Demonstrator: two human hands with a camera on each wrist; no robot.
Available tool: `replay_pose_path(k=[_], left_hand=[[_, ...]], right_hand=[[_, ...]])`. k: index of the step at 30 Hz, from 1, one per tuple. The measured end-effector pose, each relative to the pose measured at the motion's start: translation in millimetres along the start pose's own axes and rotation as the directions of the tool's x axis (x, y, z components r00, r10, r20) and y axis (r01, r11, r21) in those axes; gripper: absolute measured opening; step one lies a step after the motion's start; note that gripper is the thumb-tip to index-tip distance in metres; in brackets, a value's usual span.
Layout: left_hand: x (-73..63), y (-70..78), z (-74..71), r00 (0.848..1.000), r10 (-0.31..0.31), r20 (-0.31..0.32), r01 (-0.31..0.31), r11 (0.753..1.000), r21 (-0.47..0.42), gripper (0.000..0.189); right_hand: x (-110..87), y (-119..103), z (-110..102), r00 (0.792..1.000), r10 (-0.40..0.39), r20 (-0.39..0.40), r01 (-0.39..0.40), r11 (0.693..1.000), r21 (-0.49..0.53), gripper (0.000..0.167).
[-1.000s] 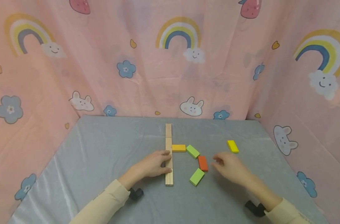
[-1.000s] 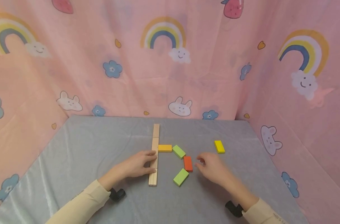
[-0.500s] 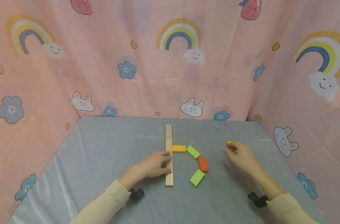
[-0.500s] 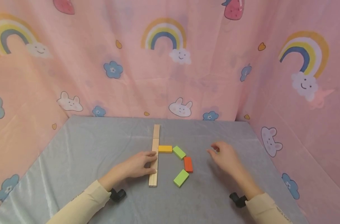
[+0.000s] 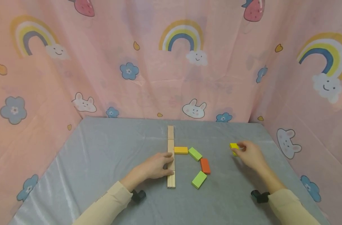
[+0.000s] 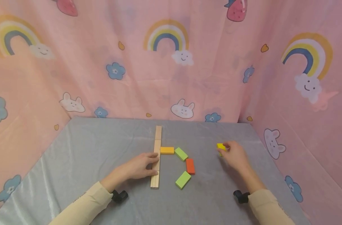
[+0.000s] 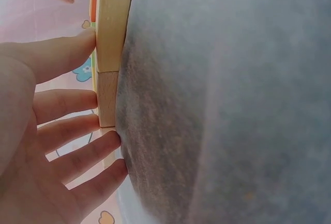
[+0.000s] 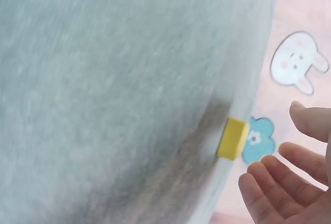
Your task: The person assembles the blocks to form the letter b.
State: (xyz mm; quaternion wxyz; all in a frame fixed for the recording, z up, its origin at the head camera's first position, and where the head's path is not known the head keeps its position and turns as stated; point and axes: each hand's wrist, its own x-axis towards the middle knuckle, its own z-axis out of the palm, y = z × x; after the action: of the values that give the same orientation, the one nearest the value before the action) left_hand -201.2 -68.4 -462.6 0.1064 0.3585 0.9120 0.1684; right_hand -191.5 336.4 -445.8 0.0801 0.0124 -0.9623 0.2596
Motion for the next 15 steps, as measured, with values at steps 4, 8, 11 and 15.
replay_pose_path(k=[4,8,11,15], left_hand=[[-0.3,0.7,0.3,1.000,-0.008,0.003,0.007,1.000,0.003,0.061],[-0.4,1.4,0.1,1.000,-0.016,0.003,0.016,1.000,0.001,0.061],[-0.2,1.4,-0.2,1.000,-0.019,0.002,0.019,1.000,0.001,0.061],[0.3,0.8,-0.2,1.000,-0.024,0.002,0.024,1.000,-0.001,0.061]], right_hand=[[2.6,9,2,0.999,0.036,0.031,-0.036,0.999,-0.002,0.048],[5.6,15,4,0.994,0.076,0.078,-0.077,0.997,0.003,0.054],[7.5,19,5,0.990,0.093,0.104,-0.094,0.996,0.003,0.057],[9.8,21,8,0.986,0.110,0.125,-0.109,0.994,-0.010,0.058]])
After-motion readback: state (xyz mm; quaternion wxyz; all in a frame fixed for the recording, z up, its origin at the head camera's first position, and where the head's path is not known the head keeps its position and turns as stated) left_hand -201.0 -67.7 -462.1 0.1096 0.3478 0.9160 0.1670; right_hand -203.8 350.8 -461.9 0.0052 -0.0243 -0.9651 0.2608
